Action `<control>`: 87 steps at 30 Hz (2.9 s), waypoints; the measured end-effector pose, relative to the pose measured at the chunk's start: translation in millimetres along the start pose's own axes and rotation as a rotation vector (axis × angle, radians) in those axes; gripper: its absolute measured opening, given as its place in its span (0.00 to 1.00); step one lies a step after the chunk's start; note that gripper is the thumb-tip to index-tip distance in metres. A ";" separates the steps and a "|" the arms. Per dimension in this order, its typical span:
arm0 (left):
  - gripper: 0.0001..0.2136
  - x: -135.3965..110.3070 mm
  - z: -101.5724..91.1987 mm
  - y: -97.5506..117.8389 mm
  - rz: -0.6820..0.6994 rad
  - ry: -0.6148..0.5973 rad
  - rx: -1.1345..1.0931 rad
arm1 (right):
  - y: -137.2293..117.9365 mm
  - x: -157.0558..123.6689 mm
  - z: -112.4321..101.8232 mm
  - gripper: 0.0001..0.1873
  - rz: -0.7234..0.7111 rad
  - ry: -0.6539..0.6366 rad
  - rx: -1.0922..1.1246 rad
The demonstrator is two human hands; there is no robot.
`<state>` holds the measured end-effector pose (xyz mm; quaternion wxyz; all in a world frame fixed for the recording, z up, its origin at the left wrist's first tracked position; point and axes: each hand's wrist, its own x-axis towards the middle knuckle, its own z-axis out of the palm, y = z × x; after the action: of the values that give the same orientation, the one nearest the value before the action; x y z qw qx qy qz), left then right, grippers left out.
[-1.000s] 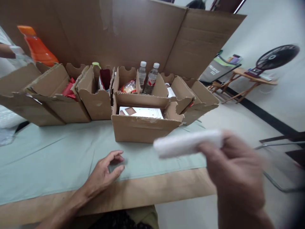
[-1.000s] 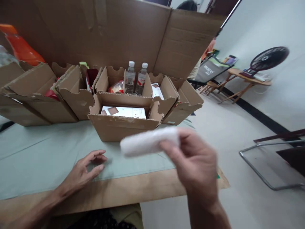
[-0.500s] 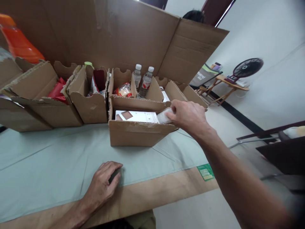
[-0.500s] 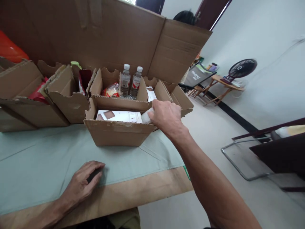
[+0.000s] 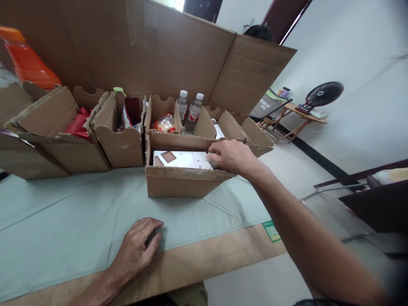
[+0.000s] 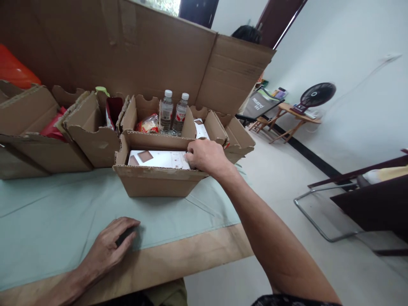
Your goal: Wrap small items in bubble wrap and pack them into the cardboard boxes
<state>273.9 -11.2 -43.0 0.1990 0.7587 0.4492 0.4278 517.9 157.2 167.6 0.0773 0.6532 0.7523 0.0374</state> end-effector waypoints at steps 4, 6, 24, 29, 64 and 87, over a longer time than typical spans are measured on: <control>0.08 2.8 -16.1 6.2 -0.158 0.001 -0.061 | 23.3 -30.8 1.5 0.14 0.022 0.318 0.184; 0.10 5.5 -29.6 7.5 -0.284 0.066 -0.046 | 42.0 -50.9 10.5 0.14 0.003 0.514 0.338; 0.32 -20.6 -82.9 28.8 -0.508 0.347 -0.318 | -64.7 -148.2 125.9 0.36 -0.287 0.406 1.093; 0.34 -5.7 -109.7 46.8 -0.450 0.508 -0.241 | -83.7 -130.2 95.1 0.34 -0.296 0.363 1.122; 0.30 54.8 8.9 40.3 -0.350 0.073 -0.361 | -8.6 -200.6 192.6 0.24 0.190 0.679 0.920; 0.40 60.8 81.5 -2.0 -0.216 0.076 -0.273 | 75.7 -112.0 209.5 0.27 0.059 0.175 1.451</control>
<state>354.4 48.4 -60.9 0.3279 0.6554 0.4729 0.4892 641.6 47.9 -19.3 -0.4363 0.5545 0.5734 -0.4164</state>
